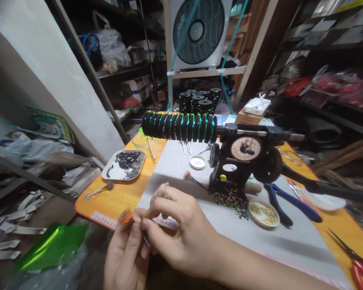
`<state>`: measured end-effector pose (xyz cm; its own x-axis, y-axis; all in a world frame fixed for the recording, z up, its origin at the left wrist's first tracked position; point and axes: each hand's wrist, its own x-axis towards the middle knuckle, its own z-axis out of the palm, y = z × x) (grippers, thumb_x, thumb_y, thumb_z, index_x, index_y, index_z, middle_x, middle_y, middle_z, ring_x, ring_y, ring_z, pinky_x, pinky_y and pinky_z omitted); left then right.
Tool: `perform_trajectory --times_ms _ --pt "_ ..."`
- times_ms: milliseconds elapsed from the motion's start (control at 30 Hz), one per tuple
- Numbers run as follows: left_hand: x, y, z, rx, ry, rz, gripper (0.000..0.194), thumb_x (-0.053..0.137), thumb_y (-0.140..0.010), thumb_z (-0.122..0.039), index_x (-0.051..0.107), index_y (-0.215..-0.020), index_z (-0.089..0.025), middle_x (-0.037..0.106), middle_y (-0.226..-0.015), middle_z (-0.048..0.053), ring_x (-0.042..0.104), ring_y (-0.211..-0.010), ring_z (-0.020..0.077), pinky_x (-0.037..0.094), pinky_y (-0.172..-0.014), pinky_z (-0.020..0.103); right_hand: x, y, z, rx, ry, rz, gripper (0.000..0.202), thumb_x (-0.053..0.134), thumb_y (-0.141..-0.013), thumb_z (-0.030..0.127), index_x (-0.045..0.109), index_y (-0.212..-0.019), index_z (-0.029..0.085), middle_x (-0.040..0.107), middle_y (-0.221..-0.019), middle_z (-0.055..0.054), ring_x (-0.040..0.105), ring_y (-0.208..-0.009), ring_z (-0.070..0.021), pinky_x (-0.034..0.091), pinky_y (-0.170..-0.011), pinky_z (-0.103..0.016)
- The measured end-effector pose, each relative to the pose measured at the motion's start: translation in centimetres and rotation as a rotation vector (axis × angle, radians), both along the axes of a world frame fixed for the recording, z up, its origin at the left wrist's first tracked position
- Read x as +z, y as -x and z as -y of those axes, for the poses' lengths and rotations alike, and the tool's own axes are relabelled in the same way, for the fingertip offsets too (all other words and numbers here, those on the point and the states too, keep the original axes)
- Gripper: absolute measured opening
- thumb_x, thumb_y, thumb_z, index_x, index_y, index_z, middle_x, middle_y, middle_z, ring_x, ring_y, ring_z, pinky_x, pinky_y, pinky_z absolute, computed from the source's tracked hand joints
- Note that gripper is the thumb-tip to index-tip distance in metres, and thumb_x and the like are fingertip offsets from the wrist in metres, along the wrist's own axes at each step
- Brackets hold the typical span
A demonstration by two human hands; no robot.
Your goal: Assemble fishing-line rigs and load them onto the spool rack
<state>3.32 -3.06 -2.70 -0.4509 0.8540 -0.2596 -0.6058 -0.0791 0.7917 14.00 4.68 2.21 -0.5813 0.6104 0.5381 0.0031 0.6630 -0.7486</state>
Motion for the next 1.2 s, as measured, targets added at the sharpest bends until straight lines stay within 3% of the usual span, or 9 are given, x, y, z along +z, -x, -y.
perform_trajectory --times_ms 167,300,500,700,833,967,1100,1200 --pt "0.6 1.2 0.0 0.099 -0.198 -0.009 0.028 0.083 -0.074 -0.037 0.062 -0.067 -0.019 0.053 -0.061 -0.007 0.041 -0.049 0.0037 0.040 -0.051 0.014 0.1 0.0 -0.2 0.048 -0.049 -0.003 0.013 0.062 -0.089 0.010 0.073 -0.087 0.017 0.062 -0.078 -0.005 0.058 -0.072 -0.0147 0.048 -0.061 -0.025" --pt "0.7 1.9 0.0 0.120 -0.326 -0.122 0.022 0.075 -0.084 -0.033 0.063 -0.071 -0.019 0.056 -0.061 -0.004 0.044 -0.051 0.0054 0.041 -0.051 0.016 0.0 0.0 -0.5 0.053 -0.059 -0.015 0.013 0.063 -0.089 0.010 0.075 -0.090 0.016 0.064 -0.079 -0.006 0.059 -0.073 -0.0141 0.048 -0.063 -0.024" --pt "0.3 0.4 0.3 0.162 -0.195 -0.105 0.030 0.081 -0.075 -0.042 0.063 -0.067 -0.020 0.055 -0.057 -0.005 0.047 -0.050 0.0057 0.039 -0.048 0.014 0.0 -0.1 0.0 0.065 -0.042 -0.061 0.013 0.065 -0.087 0.007 0.076 -0.093 0.011 0.066 -0.077 -0.007 0.061 -0.072 -0.0127 0.049 -0.063 -0.021" --pt "-0.8 -1.3 0.4 0.182 -0.037 0.020 0.039 0.086 -0.067 -0.047 0.070 -0.094 -0.024 0.063 -0.063 -0.004 0.051 -0.050 0.0064 0.042 -0.047 0.014 0.5 0.1 0.4 0.023 -0.056 -0.074 0.013 0.060 -0.086 0.005 0.073 -0.083 0.008 0.063 -0.073 -0.008 0.059 -0.069 -0.0136 0.048 -0.060 -0.022" --pt "-0.1 -1.1 0.1 0.172 -0.119 0.114 0.030 0.086 -0.067 -0.044 0.068 -0.075 -0.021 0.055 -0.061 -0.005 0.045 -0.049 0.0040 0.039 -0.047 0.012 0.0 0.1 0.3 0.038 -0.084 -0.049 0.012 0.060 -0.086 0.005 0.072 -0.084 0.008 0.063 -0.074 -0.009 0.058 -0.071 -0.0147 0.048 -0.060 -0.024" --pt "0.1 0.9 0.0 0.166 -0.315 -0.083 0.025 0.076 -0.082 -0.035 0.062 -0.069 -0.019 0.052 -0.062 -0.005 0.044 -0.050 0.0045 0.045 -0.054 0.015 -0.2 -0.1 -0.1 0.070 -0.098 -0.041 0.014 0.061 -0.088 0.005 0.074 -0.094 0.010 0.064 -0.081 -0.009 0.060 -0.075 -0.0139 0.049 -0.064 -0.022" --pt "-0.7 3.0 0.2 0.170 -0.504 -0.335 0.016 0.062 -0.094 -0.027 0.061 -0.079 -0.021 0.056 -0.066 -0.004 0.048 -0.054 0.0072 0.048 -0.058 0.019 0.0 -0.1 -0.3 0.059 -0.105 0.010 0.014 0.061 -0.088 0.005 0.073 -0.091 0.012 0.063 -0.082 -0.008 0.059 -0.076 -0.0135 0.048 -0.064 -0.023" --pt "-1.0 3.4 0.2 0.255 -0.557 -0.485 0.010 0.058 -0.095 -0.023 0.061 -0.086 -0.022 0.058 -0.068 -0.003 0.053 -0.059 0.0097 0.049 -0.057 0.021 0.0 -0.1 -0.1 0.065 -0.091 0.044 0.015 0.060 -0.089 0.007 0.073 -0.090 0.012 0.063 -0.081 -0.007 0.058 -0.075 -0.0137 0.046 -0.063 -0.023"
